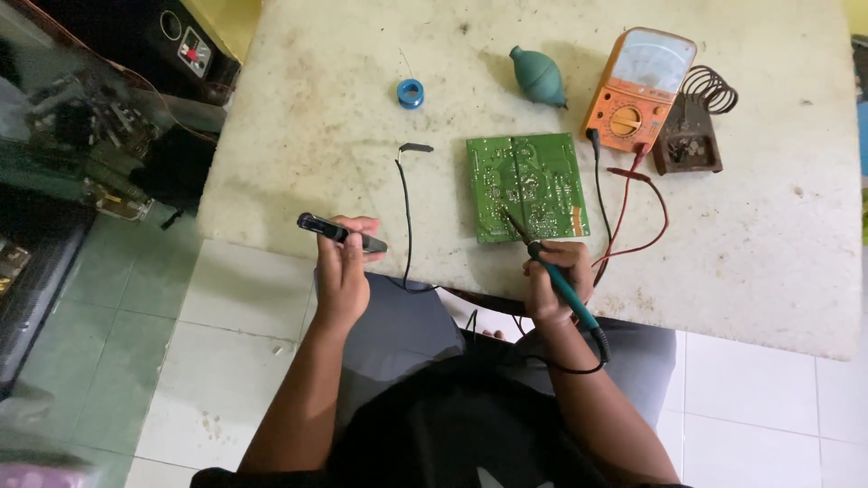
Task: Desoldering components from a circuit board and testing the circuit with a multimeter.
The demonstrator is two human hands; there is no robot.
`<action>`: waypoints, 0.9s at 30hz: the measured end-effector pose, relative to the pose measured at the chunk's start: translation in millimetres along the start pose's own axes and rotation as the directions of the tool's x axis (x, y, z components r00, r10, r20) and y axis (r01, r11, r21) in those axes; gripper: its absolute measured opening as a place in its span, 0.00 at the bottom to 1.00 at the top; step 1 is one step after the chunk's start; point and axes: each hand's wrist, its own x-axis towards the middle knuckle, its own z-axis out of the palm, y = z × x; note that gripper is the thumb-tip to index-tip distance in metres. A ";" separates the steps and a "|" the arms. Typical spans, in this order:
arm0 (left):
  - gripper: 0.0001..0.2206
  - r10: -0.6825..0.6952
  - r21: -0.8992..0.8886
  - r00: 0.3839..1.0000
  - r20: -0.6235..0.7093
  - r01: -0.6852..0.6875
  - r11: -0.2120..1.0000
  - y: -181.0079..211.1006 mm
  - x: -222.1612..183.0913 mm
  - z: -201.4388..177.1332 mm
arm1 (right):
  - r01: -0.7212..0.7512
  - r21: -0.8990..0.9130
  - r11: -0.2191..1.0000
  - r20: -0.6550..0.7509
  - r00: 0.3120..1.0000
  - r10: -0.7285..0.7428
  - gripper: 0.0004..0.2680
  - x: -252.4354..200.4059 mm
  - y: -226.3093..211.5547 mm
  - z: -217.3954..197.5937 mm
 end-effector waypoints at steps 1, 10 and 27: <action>0.11 -0.002 0.000 1.000 -0.001 0.002 1.000 0.2 1.1 -3.2 | -0.001 0.000 1.000 0.002 1.000 0.001 0.04 -0.3 2.8 0.0; 0.07 0.226 0.127 0.974 -0.026 -0.221 0.967 22.0 6.4 -18.2 | 0.038 0.071 0.997 -0.061 0.998 -0.034 0.03 -4.1 17.6 0.1; 0.10 0.248 -0.528 0.949 -0.197 -0.316 0.788 -17.1 -4.5 148.9 | -0.024 0.265 0.964 -0.276 0.956 0.100 0.14 -5.1 43.2 -42.5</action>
